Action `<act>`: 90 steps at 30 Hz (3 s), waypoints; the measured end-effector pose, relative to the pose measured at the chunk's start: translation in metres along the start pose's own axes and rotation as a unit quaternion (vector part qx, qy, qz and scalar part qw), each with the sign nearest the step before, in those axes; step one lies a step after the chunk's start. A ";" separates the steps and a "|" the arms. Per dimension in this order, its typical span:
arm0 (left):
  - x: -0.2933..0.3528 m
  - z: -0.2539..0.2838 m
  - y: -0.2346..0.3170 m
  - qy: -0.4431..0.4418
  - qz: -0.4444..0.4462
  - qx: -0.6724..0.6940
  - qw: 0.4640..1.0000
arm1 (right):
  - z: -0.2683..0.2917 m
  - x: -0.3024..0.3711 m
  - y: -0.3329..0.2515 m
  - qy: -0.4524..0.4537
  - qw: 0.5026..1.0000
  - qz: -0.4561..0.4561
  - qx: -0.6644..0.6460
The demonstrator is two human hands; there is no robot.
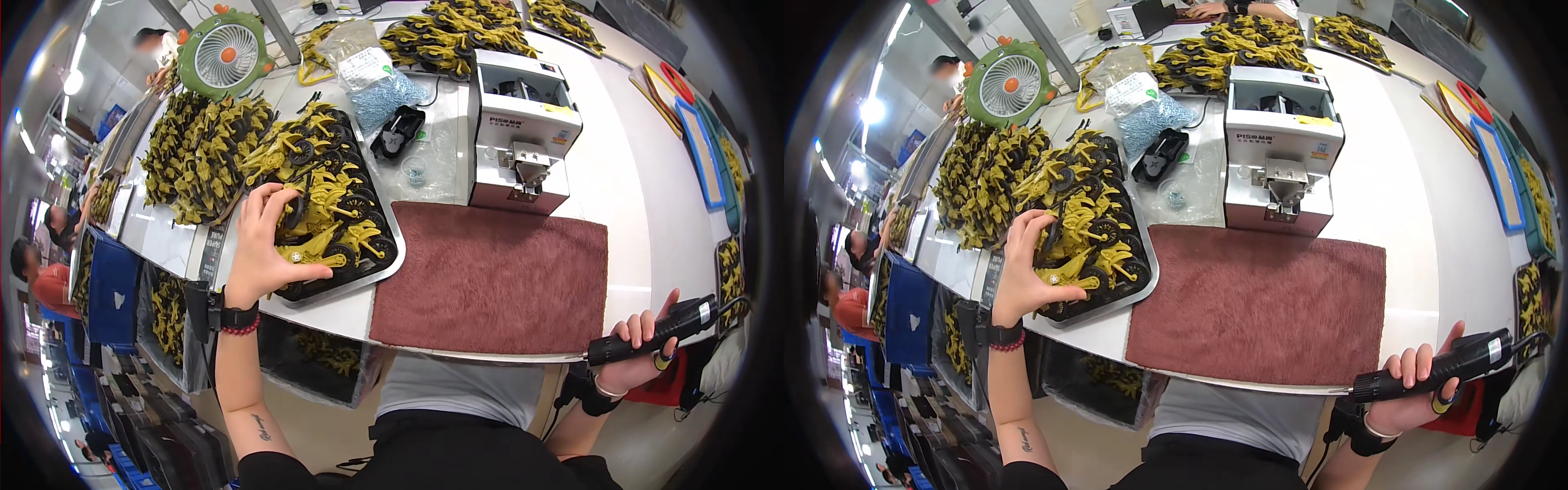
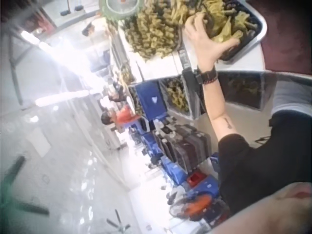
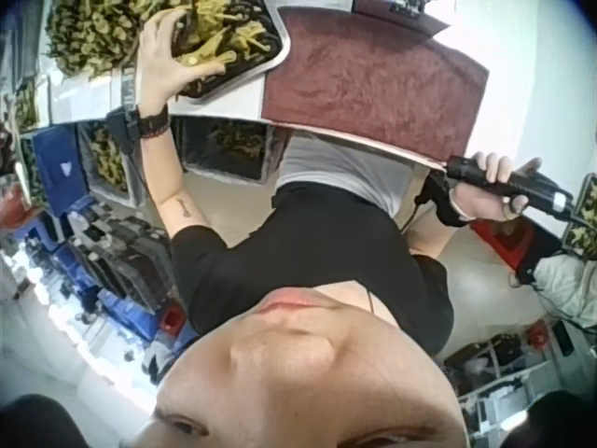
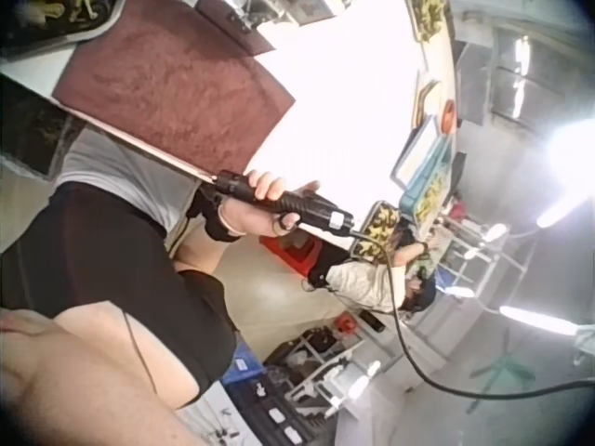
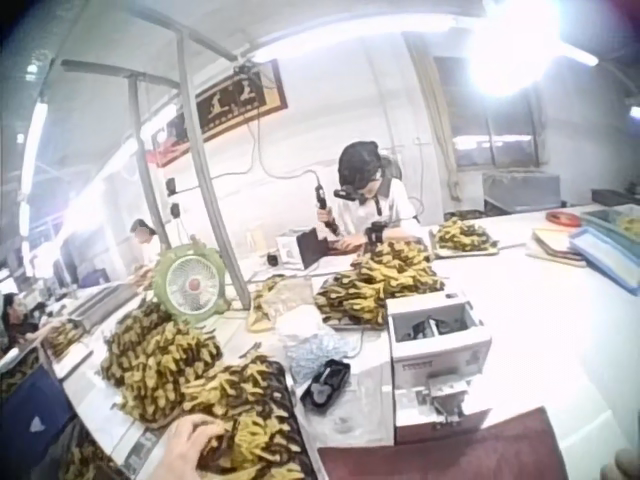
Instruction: Assembling small yellow toy motorcycles using an electric screwdriver.
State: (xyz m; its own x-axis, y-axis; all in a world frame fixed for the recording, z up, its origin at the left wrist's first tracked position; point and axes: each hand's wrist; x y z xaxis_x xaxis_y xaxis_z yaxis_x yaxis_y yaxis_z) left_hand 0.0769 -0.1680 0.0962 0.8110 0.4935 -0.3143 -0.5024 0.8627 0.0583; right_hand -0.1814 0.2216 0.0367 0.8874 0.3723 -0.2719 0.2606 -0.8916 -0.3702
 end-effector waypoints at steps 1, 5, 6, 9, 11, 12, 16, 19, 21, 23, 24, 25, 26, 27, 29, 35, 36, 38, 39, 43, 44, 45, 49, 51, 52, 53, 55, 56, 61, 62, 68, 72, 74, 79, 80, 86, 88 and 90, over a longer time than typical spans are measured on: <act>-0.002 0.001 0.001 -0.026 -0.001 0.006 1.000 | 0.000 0.000 0.000 -0.003 1.000 -0.001 0.000; 0.000 -0.004 0.006 0.004 -0.023 0.005 1.000 | 0.000 0.000 0.002 -0.013 1.000 -0.009 -0.004; 0.003 -0.006 0.008 0.026 -0.005 0.030 0.999 | -0.001 0.001 0.003 -0.010 1.000 -0.007 -0.002; 0.004 -0.014 0.016 0.101 0.008 0.042 0.994 | -0.002 0.001 0.002 -0.007 1.000 -0.004 -0.003; -0.001 -0.016 0.017 0.129 0.017 0.059 0.990 | -0.001 0.001 -0.001 -0.009 1.000 -0.002 -0.006; -0.002 -0.012 0.019 0.114 0.063 0.097 0.987 | 0.000 0.002 -0.002 -0.010 1.000 -0.003 -0.004; -0.012 0.006 0.023 0.194 0.084 0.219 0.953 | 0.002 0.007 -0.013 -0.013 1.000 0.010 -0.002; -0.020 0.026 0.032 0.258 0.065 0.274 0.924 | 0.001 0.010 -0.021 -0.014 1.000 0.020 -0.008; -0.029 0.036 0.055 0.244 0.026 0.306 0.920 | 0.000 0.010 -0.022 -0.021 0.999 0.016 -0.025; -0.046 0.029 0.095 0.186 -0.018 0.388 0.903 | 0.001 0.011 -0.022 -0.018 0.999 0.016 -0.032; -0.054 0.025 0.117 0.121 -0.022 0.451 0.884 | 0.000 0.011 -0.021 -0.021 0.999 0.016 -0.036; -0.064 0.016 0.133 0.071 -0.095 0.438 0.891 | 0.000 0.012 -0.022 -0.023 0.999 0.017 -0.037; -0.071 0.009 0.151 -0.009 -0.165 0.350 0.922 | 0.002 0.010 -0.019 -0.031 0.999 0.011 -0.038; -0.082 0.001 0.178 -0.011 -0.283 0.322 0.903 | -0.002 0.010 -0.018 -0.042 0.998 -0.001 -0.036; -0.085 -0.041 0.224 -0.199 -0.266 0.323 0.886 | 0.000 0.011 -0.015 -0.041 0.998 -0.003 -0.041; -0.093 -0.082 0.251 0.093 -0.299 0.182 0.932 | 0.011 0.015 -0.024 -0.046 0.998 0.010 -0.049; -0.091 -0.073 0.247 0.090 -0.301 0.208 0.926 | 0.013 0.017 -0.028 -0.045 0.997 0.024 -0.054; -0.077 -0.061 0.229 0.038 -0.293 0.186 0.937 | 0.019 0.020 -0.034 -0.042 0.997 0.037 -0.058; -0.068 -0.058 0.221 0.006 -0.276 0.179 0.945 | 0.022 0.021 -0.039 -0.050 0.997 0.047 -0.045; -0.034 -0.076 0.185 -0.097 -0.204 0.111 0.968 | 0.016 0.011 -0.040 -0.078 0.994 0.077 -0.012; -0.031 -0.081 0.176 -0.092 -0.184 0.137 0.969 | 0.010 0.005 -0.035 -0.088 0.993 0.083 -0.005; -0.032 -0.084 0.172 -0.087 -0.167 0.164 0.968 | 0.004 -0.003 -0.032 -0.095 0.991 0.089 0.005; -0.042 -0.065 0.163 -0.053 -0.150 0.173 0.972 | -0.009 -0.024 -0.006 -0.106 0.984 0.097 0.106; -0.042 -0.072 0.164 -0.080 -0.181 0.110 0.974 | -0.014 -0.027 0.007 -0.089 0.980 0.076 0.163; -0.041 -0.072 0.169 -0.052 -0.179 0.082 0.979 | -0.014 -0.027 0.010 -0.081 0.977 0.065 0.188; -0.041 -0.071 0.176 -0.024 -0.176 0.052 0.983 | -0.013 -0.027 0.010 -0.079 0.965 0.049 0.246; -0.049 -0.061 0.195 -0.006 -0.215 0.128 0.968 | -0.014 -0.026 0.011 -0.071 0.960 0.024 0.270; -0.048 -0.056 0.207 -0.025 -0.244 0.148 0.958 | -0.017 -0.026 0.013 -0.073 0.960 0.021 0.269; -0.029 -0.104 0.236 0.039 -0.317 0.124 0.940 | -0.024 -0.031 0.007 -0.083 0.957 0.028 0.277; -0.031 -0.100 0.236 0.038 -0.311 0.155 0.937 | -0.022 -0.032 0.004 -0.085 0.955 0.037 0.280; -0.028 -0.052 0.219 -0.031 -0.251 0.164 0.954 | -0.015 -0.031 -0.001 -0.067 0.969 0.040 0.233; -0.002 -0.073 0.222 -0.079 -0.244 0.078 0.963 | -0.015 -0.028 -0.001 -0.038 0.976 0.051 0.209; 0.008 -0.078 0.220 0.000 -0.274 0.066 0.960 | -0.015 -0.026 -0.002 -0.035 0.978 0.051 0.200; 0.005 -0.043 0.229 0.054 -0.249 0.102 0.962 | -0.010 -0.022 -0.006 -0.037 0.980 0.062 0.187; -0.001 -0.031 0.235 0.027 -0.255 0.043 0.966 | -0.006 -0.022 -0.005 -0.036 0.980 0.067 0.183; -0.040 -0.039 0.313 -0.086 -0.321 -0.033 0.942 | -0.008 -0.021 -0.005 -0.052 0.983 0.075 0.162; -0.062 -0.060 0.332 -0.096 -0.297 0.122 0.942 | -0.005 -0.017 -0.007 -0.039 0.981 0.093 0.163; -0.071 -0.058 0.336 -0.133 -0.249 0.224 0.933 | -0.001 -0.012 -0.018 -0.038 0.983 0.104 0.146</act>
State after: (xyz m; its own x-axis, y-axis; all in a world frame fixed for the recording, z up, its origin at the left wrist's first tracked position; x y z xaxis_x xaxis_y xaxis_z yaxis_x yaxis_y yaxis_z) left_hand -0.1669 0.0803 0.0827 0.9862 -0.0216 -0.1643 0.0831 0.9224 0.3772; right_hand -0.1966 0.2326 0.0471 0.8757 0.2181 -0.4309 -0.0536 -0.8428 -0.5356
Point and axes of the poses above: each hand's wrist, its own x-axis away from the middle knuckle, its own z-axis out of the back of the hand, y = z × x, and after that the axes turned 11 degrees about -x, right-handed
